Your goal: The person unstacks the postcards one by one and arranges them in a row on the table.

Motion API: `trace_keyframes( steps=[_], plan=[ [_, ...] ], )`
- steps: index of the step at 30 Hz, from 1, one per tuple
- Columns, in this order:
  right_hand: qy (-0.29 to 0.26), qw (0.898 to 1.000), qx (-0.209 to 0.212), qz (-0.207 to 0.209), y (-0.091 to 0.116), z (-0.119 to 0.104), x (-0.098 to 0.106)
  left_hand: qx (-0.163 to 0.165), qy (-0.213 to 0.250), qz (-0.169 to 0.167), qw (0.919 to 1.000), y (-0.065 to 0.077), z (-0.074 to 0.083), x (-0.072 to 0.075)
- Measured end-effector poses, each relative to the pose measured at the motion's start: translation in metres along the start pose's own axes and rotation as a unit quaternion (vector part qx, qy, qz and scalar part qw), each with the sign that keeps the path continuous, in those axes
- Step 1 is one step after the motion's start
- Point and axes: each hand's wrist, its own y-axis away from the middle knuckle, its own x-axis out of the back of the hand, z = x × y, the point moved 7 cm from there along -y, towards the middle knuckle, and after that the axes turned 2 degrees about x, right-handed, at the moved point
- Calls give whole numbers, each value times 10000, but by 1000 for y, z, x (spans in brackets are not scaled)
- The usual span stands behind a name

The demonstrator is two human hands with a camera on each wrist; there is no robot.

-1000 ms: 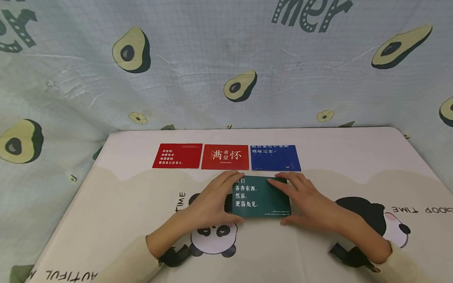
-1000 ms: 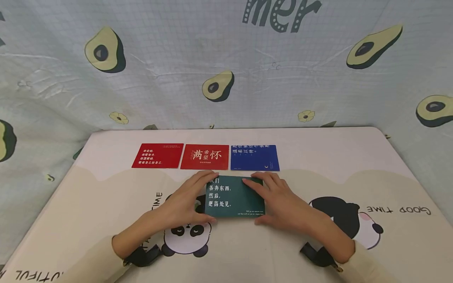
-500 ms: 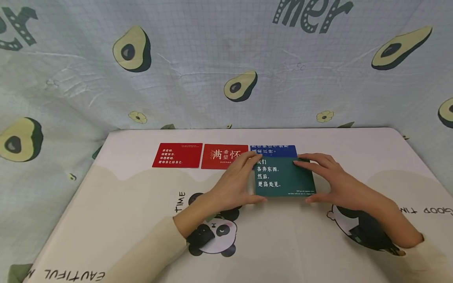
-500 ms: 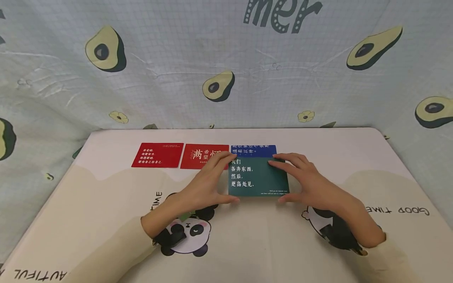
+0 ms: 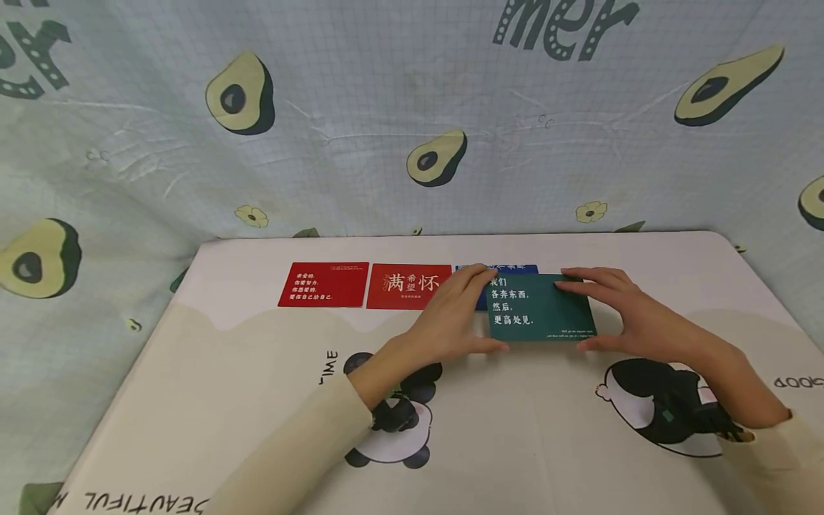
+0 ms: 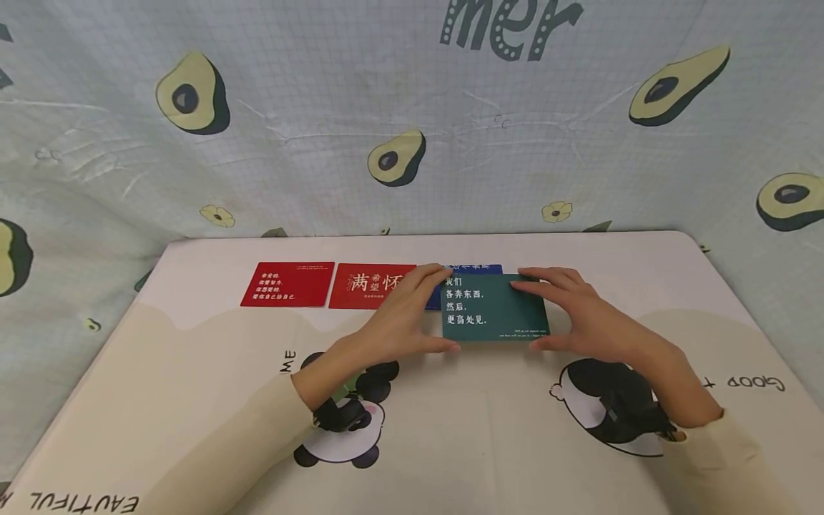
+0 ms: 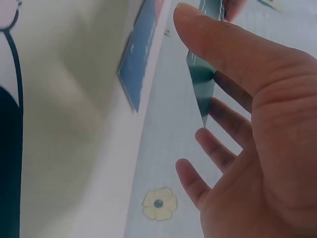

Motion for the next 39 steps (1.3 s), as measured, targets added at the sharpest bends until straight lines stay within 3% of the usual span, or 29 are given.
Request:
trace_keyframes(
  steps=[10,22,32,39],
  plan=[
    [-149,9994,-288,88,6,21,10,-113,-134,14,9998,-22,8,-5],
    [-480,9968,-636,40,14,49,22,116,-370,-159,9991,-47,13,-20],
    [-607,9947,-805,-206,20,73,25,148,-854,-492,9950,-67,19,-33],
    [-737,9942,-706,-352,21,88,24,246,-1029,-732,9917,-82,21,-46]
  ],
)
